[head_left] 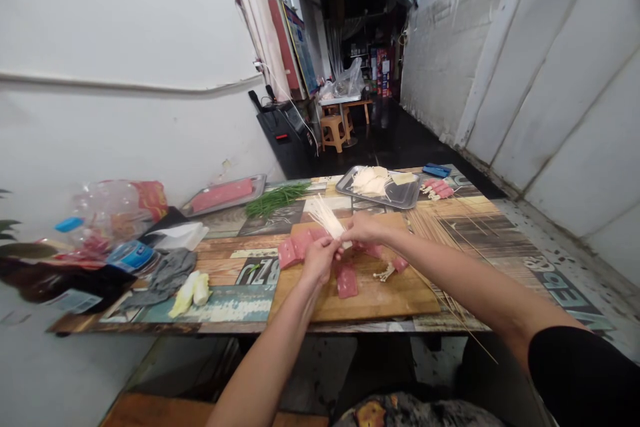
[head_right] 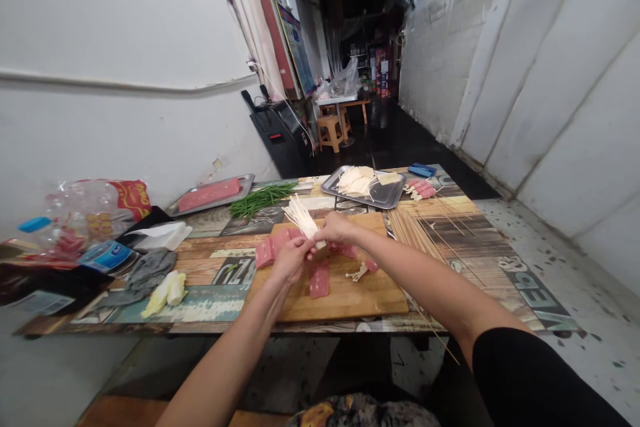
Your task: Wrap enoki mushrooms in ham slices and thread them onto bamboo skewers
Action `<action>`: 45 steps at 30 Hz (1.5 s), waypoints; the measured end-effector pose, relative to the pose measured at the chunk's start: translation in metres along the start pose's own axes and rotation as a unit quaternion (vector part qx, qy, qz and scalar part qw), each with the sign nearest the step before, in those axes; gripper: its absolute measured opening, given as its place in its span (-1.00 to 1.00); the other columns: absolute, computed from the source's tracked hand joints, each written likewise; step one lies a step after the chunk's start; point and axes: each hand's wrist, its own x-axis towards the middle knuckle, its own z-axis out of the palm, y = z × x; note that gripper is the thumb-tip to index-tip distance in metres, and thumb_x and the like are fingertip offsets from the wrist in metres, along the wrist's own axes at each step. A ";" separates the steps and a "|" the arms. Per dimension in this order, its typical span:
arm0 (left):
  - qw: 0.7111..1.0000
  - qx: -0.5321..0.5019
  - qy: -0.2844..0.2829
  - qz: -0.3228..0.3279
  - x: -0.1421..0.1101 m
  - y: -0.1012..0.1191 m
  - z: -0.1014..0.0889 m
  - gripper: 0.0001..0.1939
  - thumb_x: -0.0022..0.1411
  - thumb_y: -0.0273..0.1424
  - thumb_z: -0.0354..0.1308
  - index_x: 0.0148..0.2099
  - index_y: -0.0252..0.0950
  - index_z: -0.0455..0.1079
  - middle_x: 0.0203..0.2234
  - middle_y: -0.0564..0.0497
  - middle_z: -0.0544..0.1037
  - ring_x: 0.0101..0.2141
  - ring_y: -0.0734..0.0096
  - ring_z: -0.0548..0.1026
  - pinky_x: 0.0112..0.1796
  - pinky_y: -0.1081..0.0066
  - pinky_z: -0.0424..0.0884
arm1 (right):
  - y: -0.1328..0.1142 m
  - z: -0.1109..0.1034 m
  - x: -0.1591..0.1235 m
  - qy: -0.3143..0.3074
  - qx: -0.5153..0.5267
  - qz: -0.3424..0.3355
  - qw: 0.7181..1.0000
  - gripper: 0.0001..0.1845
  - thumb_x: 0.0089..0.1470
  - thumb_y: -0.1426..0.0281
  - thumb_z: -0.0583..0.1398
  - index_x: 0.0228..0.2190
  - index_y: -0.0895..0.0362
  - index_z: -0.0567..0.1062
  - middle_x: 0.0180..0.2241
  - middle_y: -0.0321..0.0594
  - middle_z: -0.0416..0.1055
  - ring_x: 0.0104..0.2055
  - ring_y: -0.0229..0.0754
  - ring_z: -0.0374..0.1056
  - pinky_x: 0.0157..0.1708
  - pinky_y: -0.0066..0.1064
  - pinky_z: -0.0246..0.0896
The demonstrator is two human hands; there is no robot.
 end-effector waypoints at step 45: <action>0.618 0.610 -0.113 0.483 -0.023 0.059 0.047 -0.74 0.32 -0.41 0.00 -0.40 -0.27 0.44 -0.47 0.03 0.50 -0.31 0.36 0.38 -0.05 0.14 0.01 | -0.002 -0.071 -0.095 0.082 -0.428 -0.182 0.881 -0.76 0.01 0.39 0.24 -0.24 0.20 0.58 -0.25 -0.05 0.47 -0.17 -0.07 0.35 -0.25 -0.41 0.15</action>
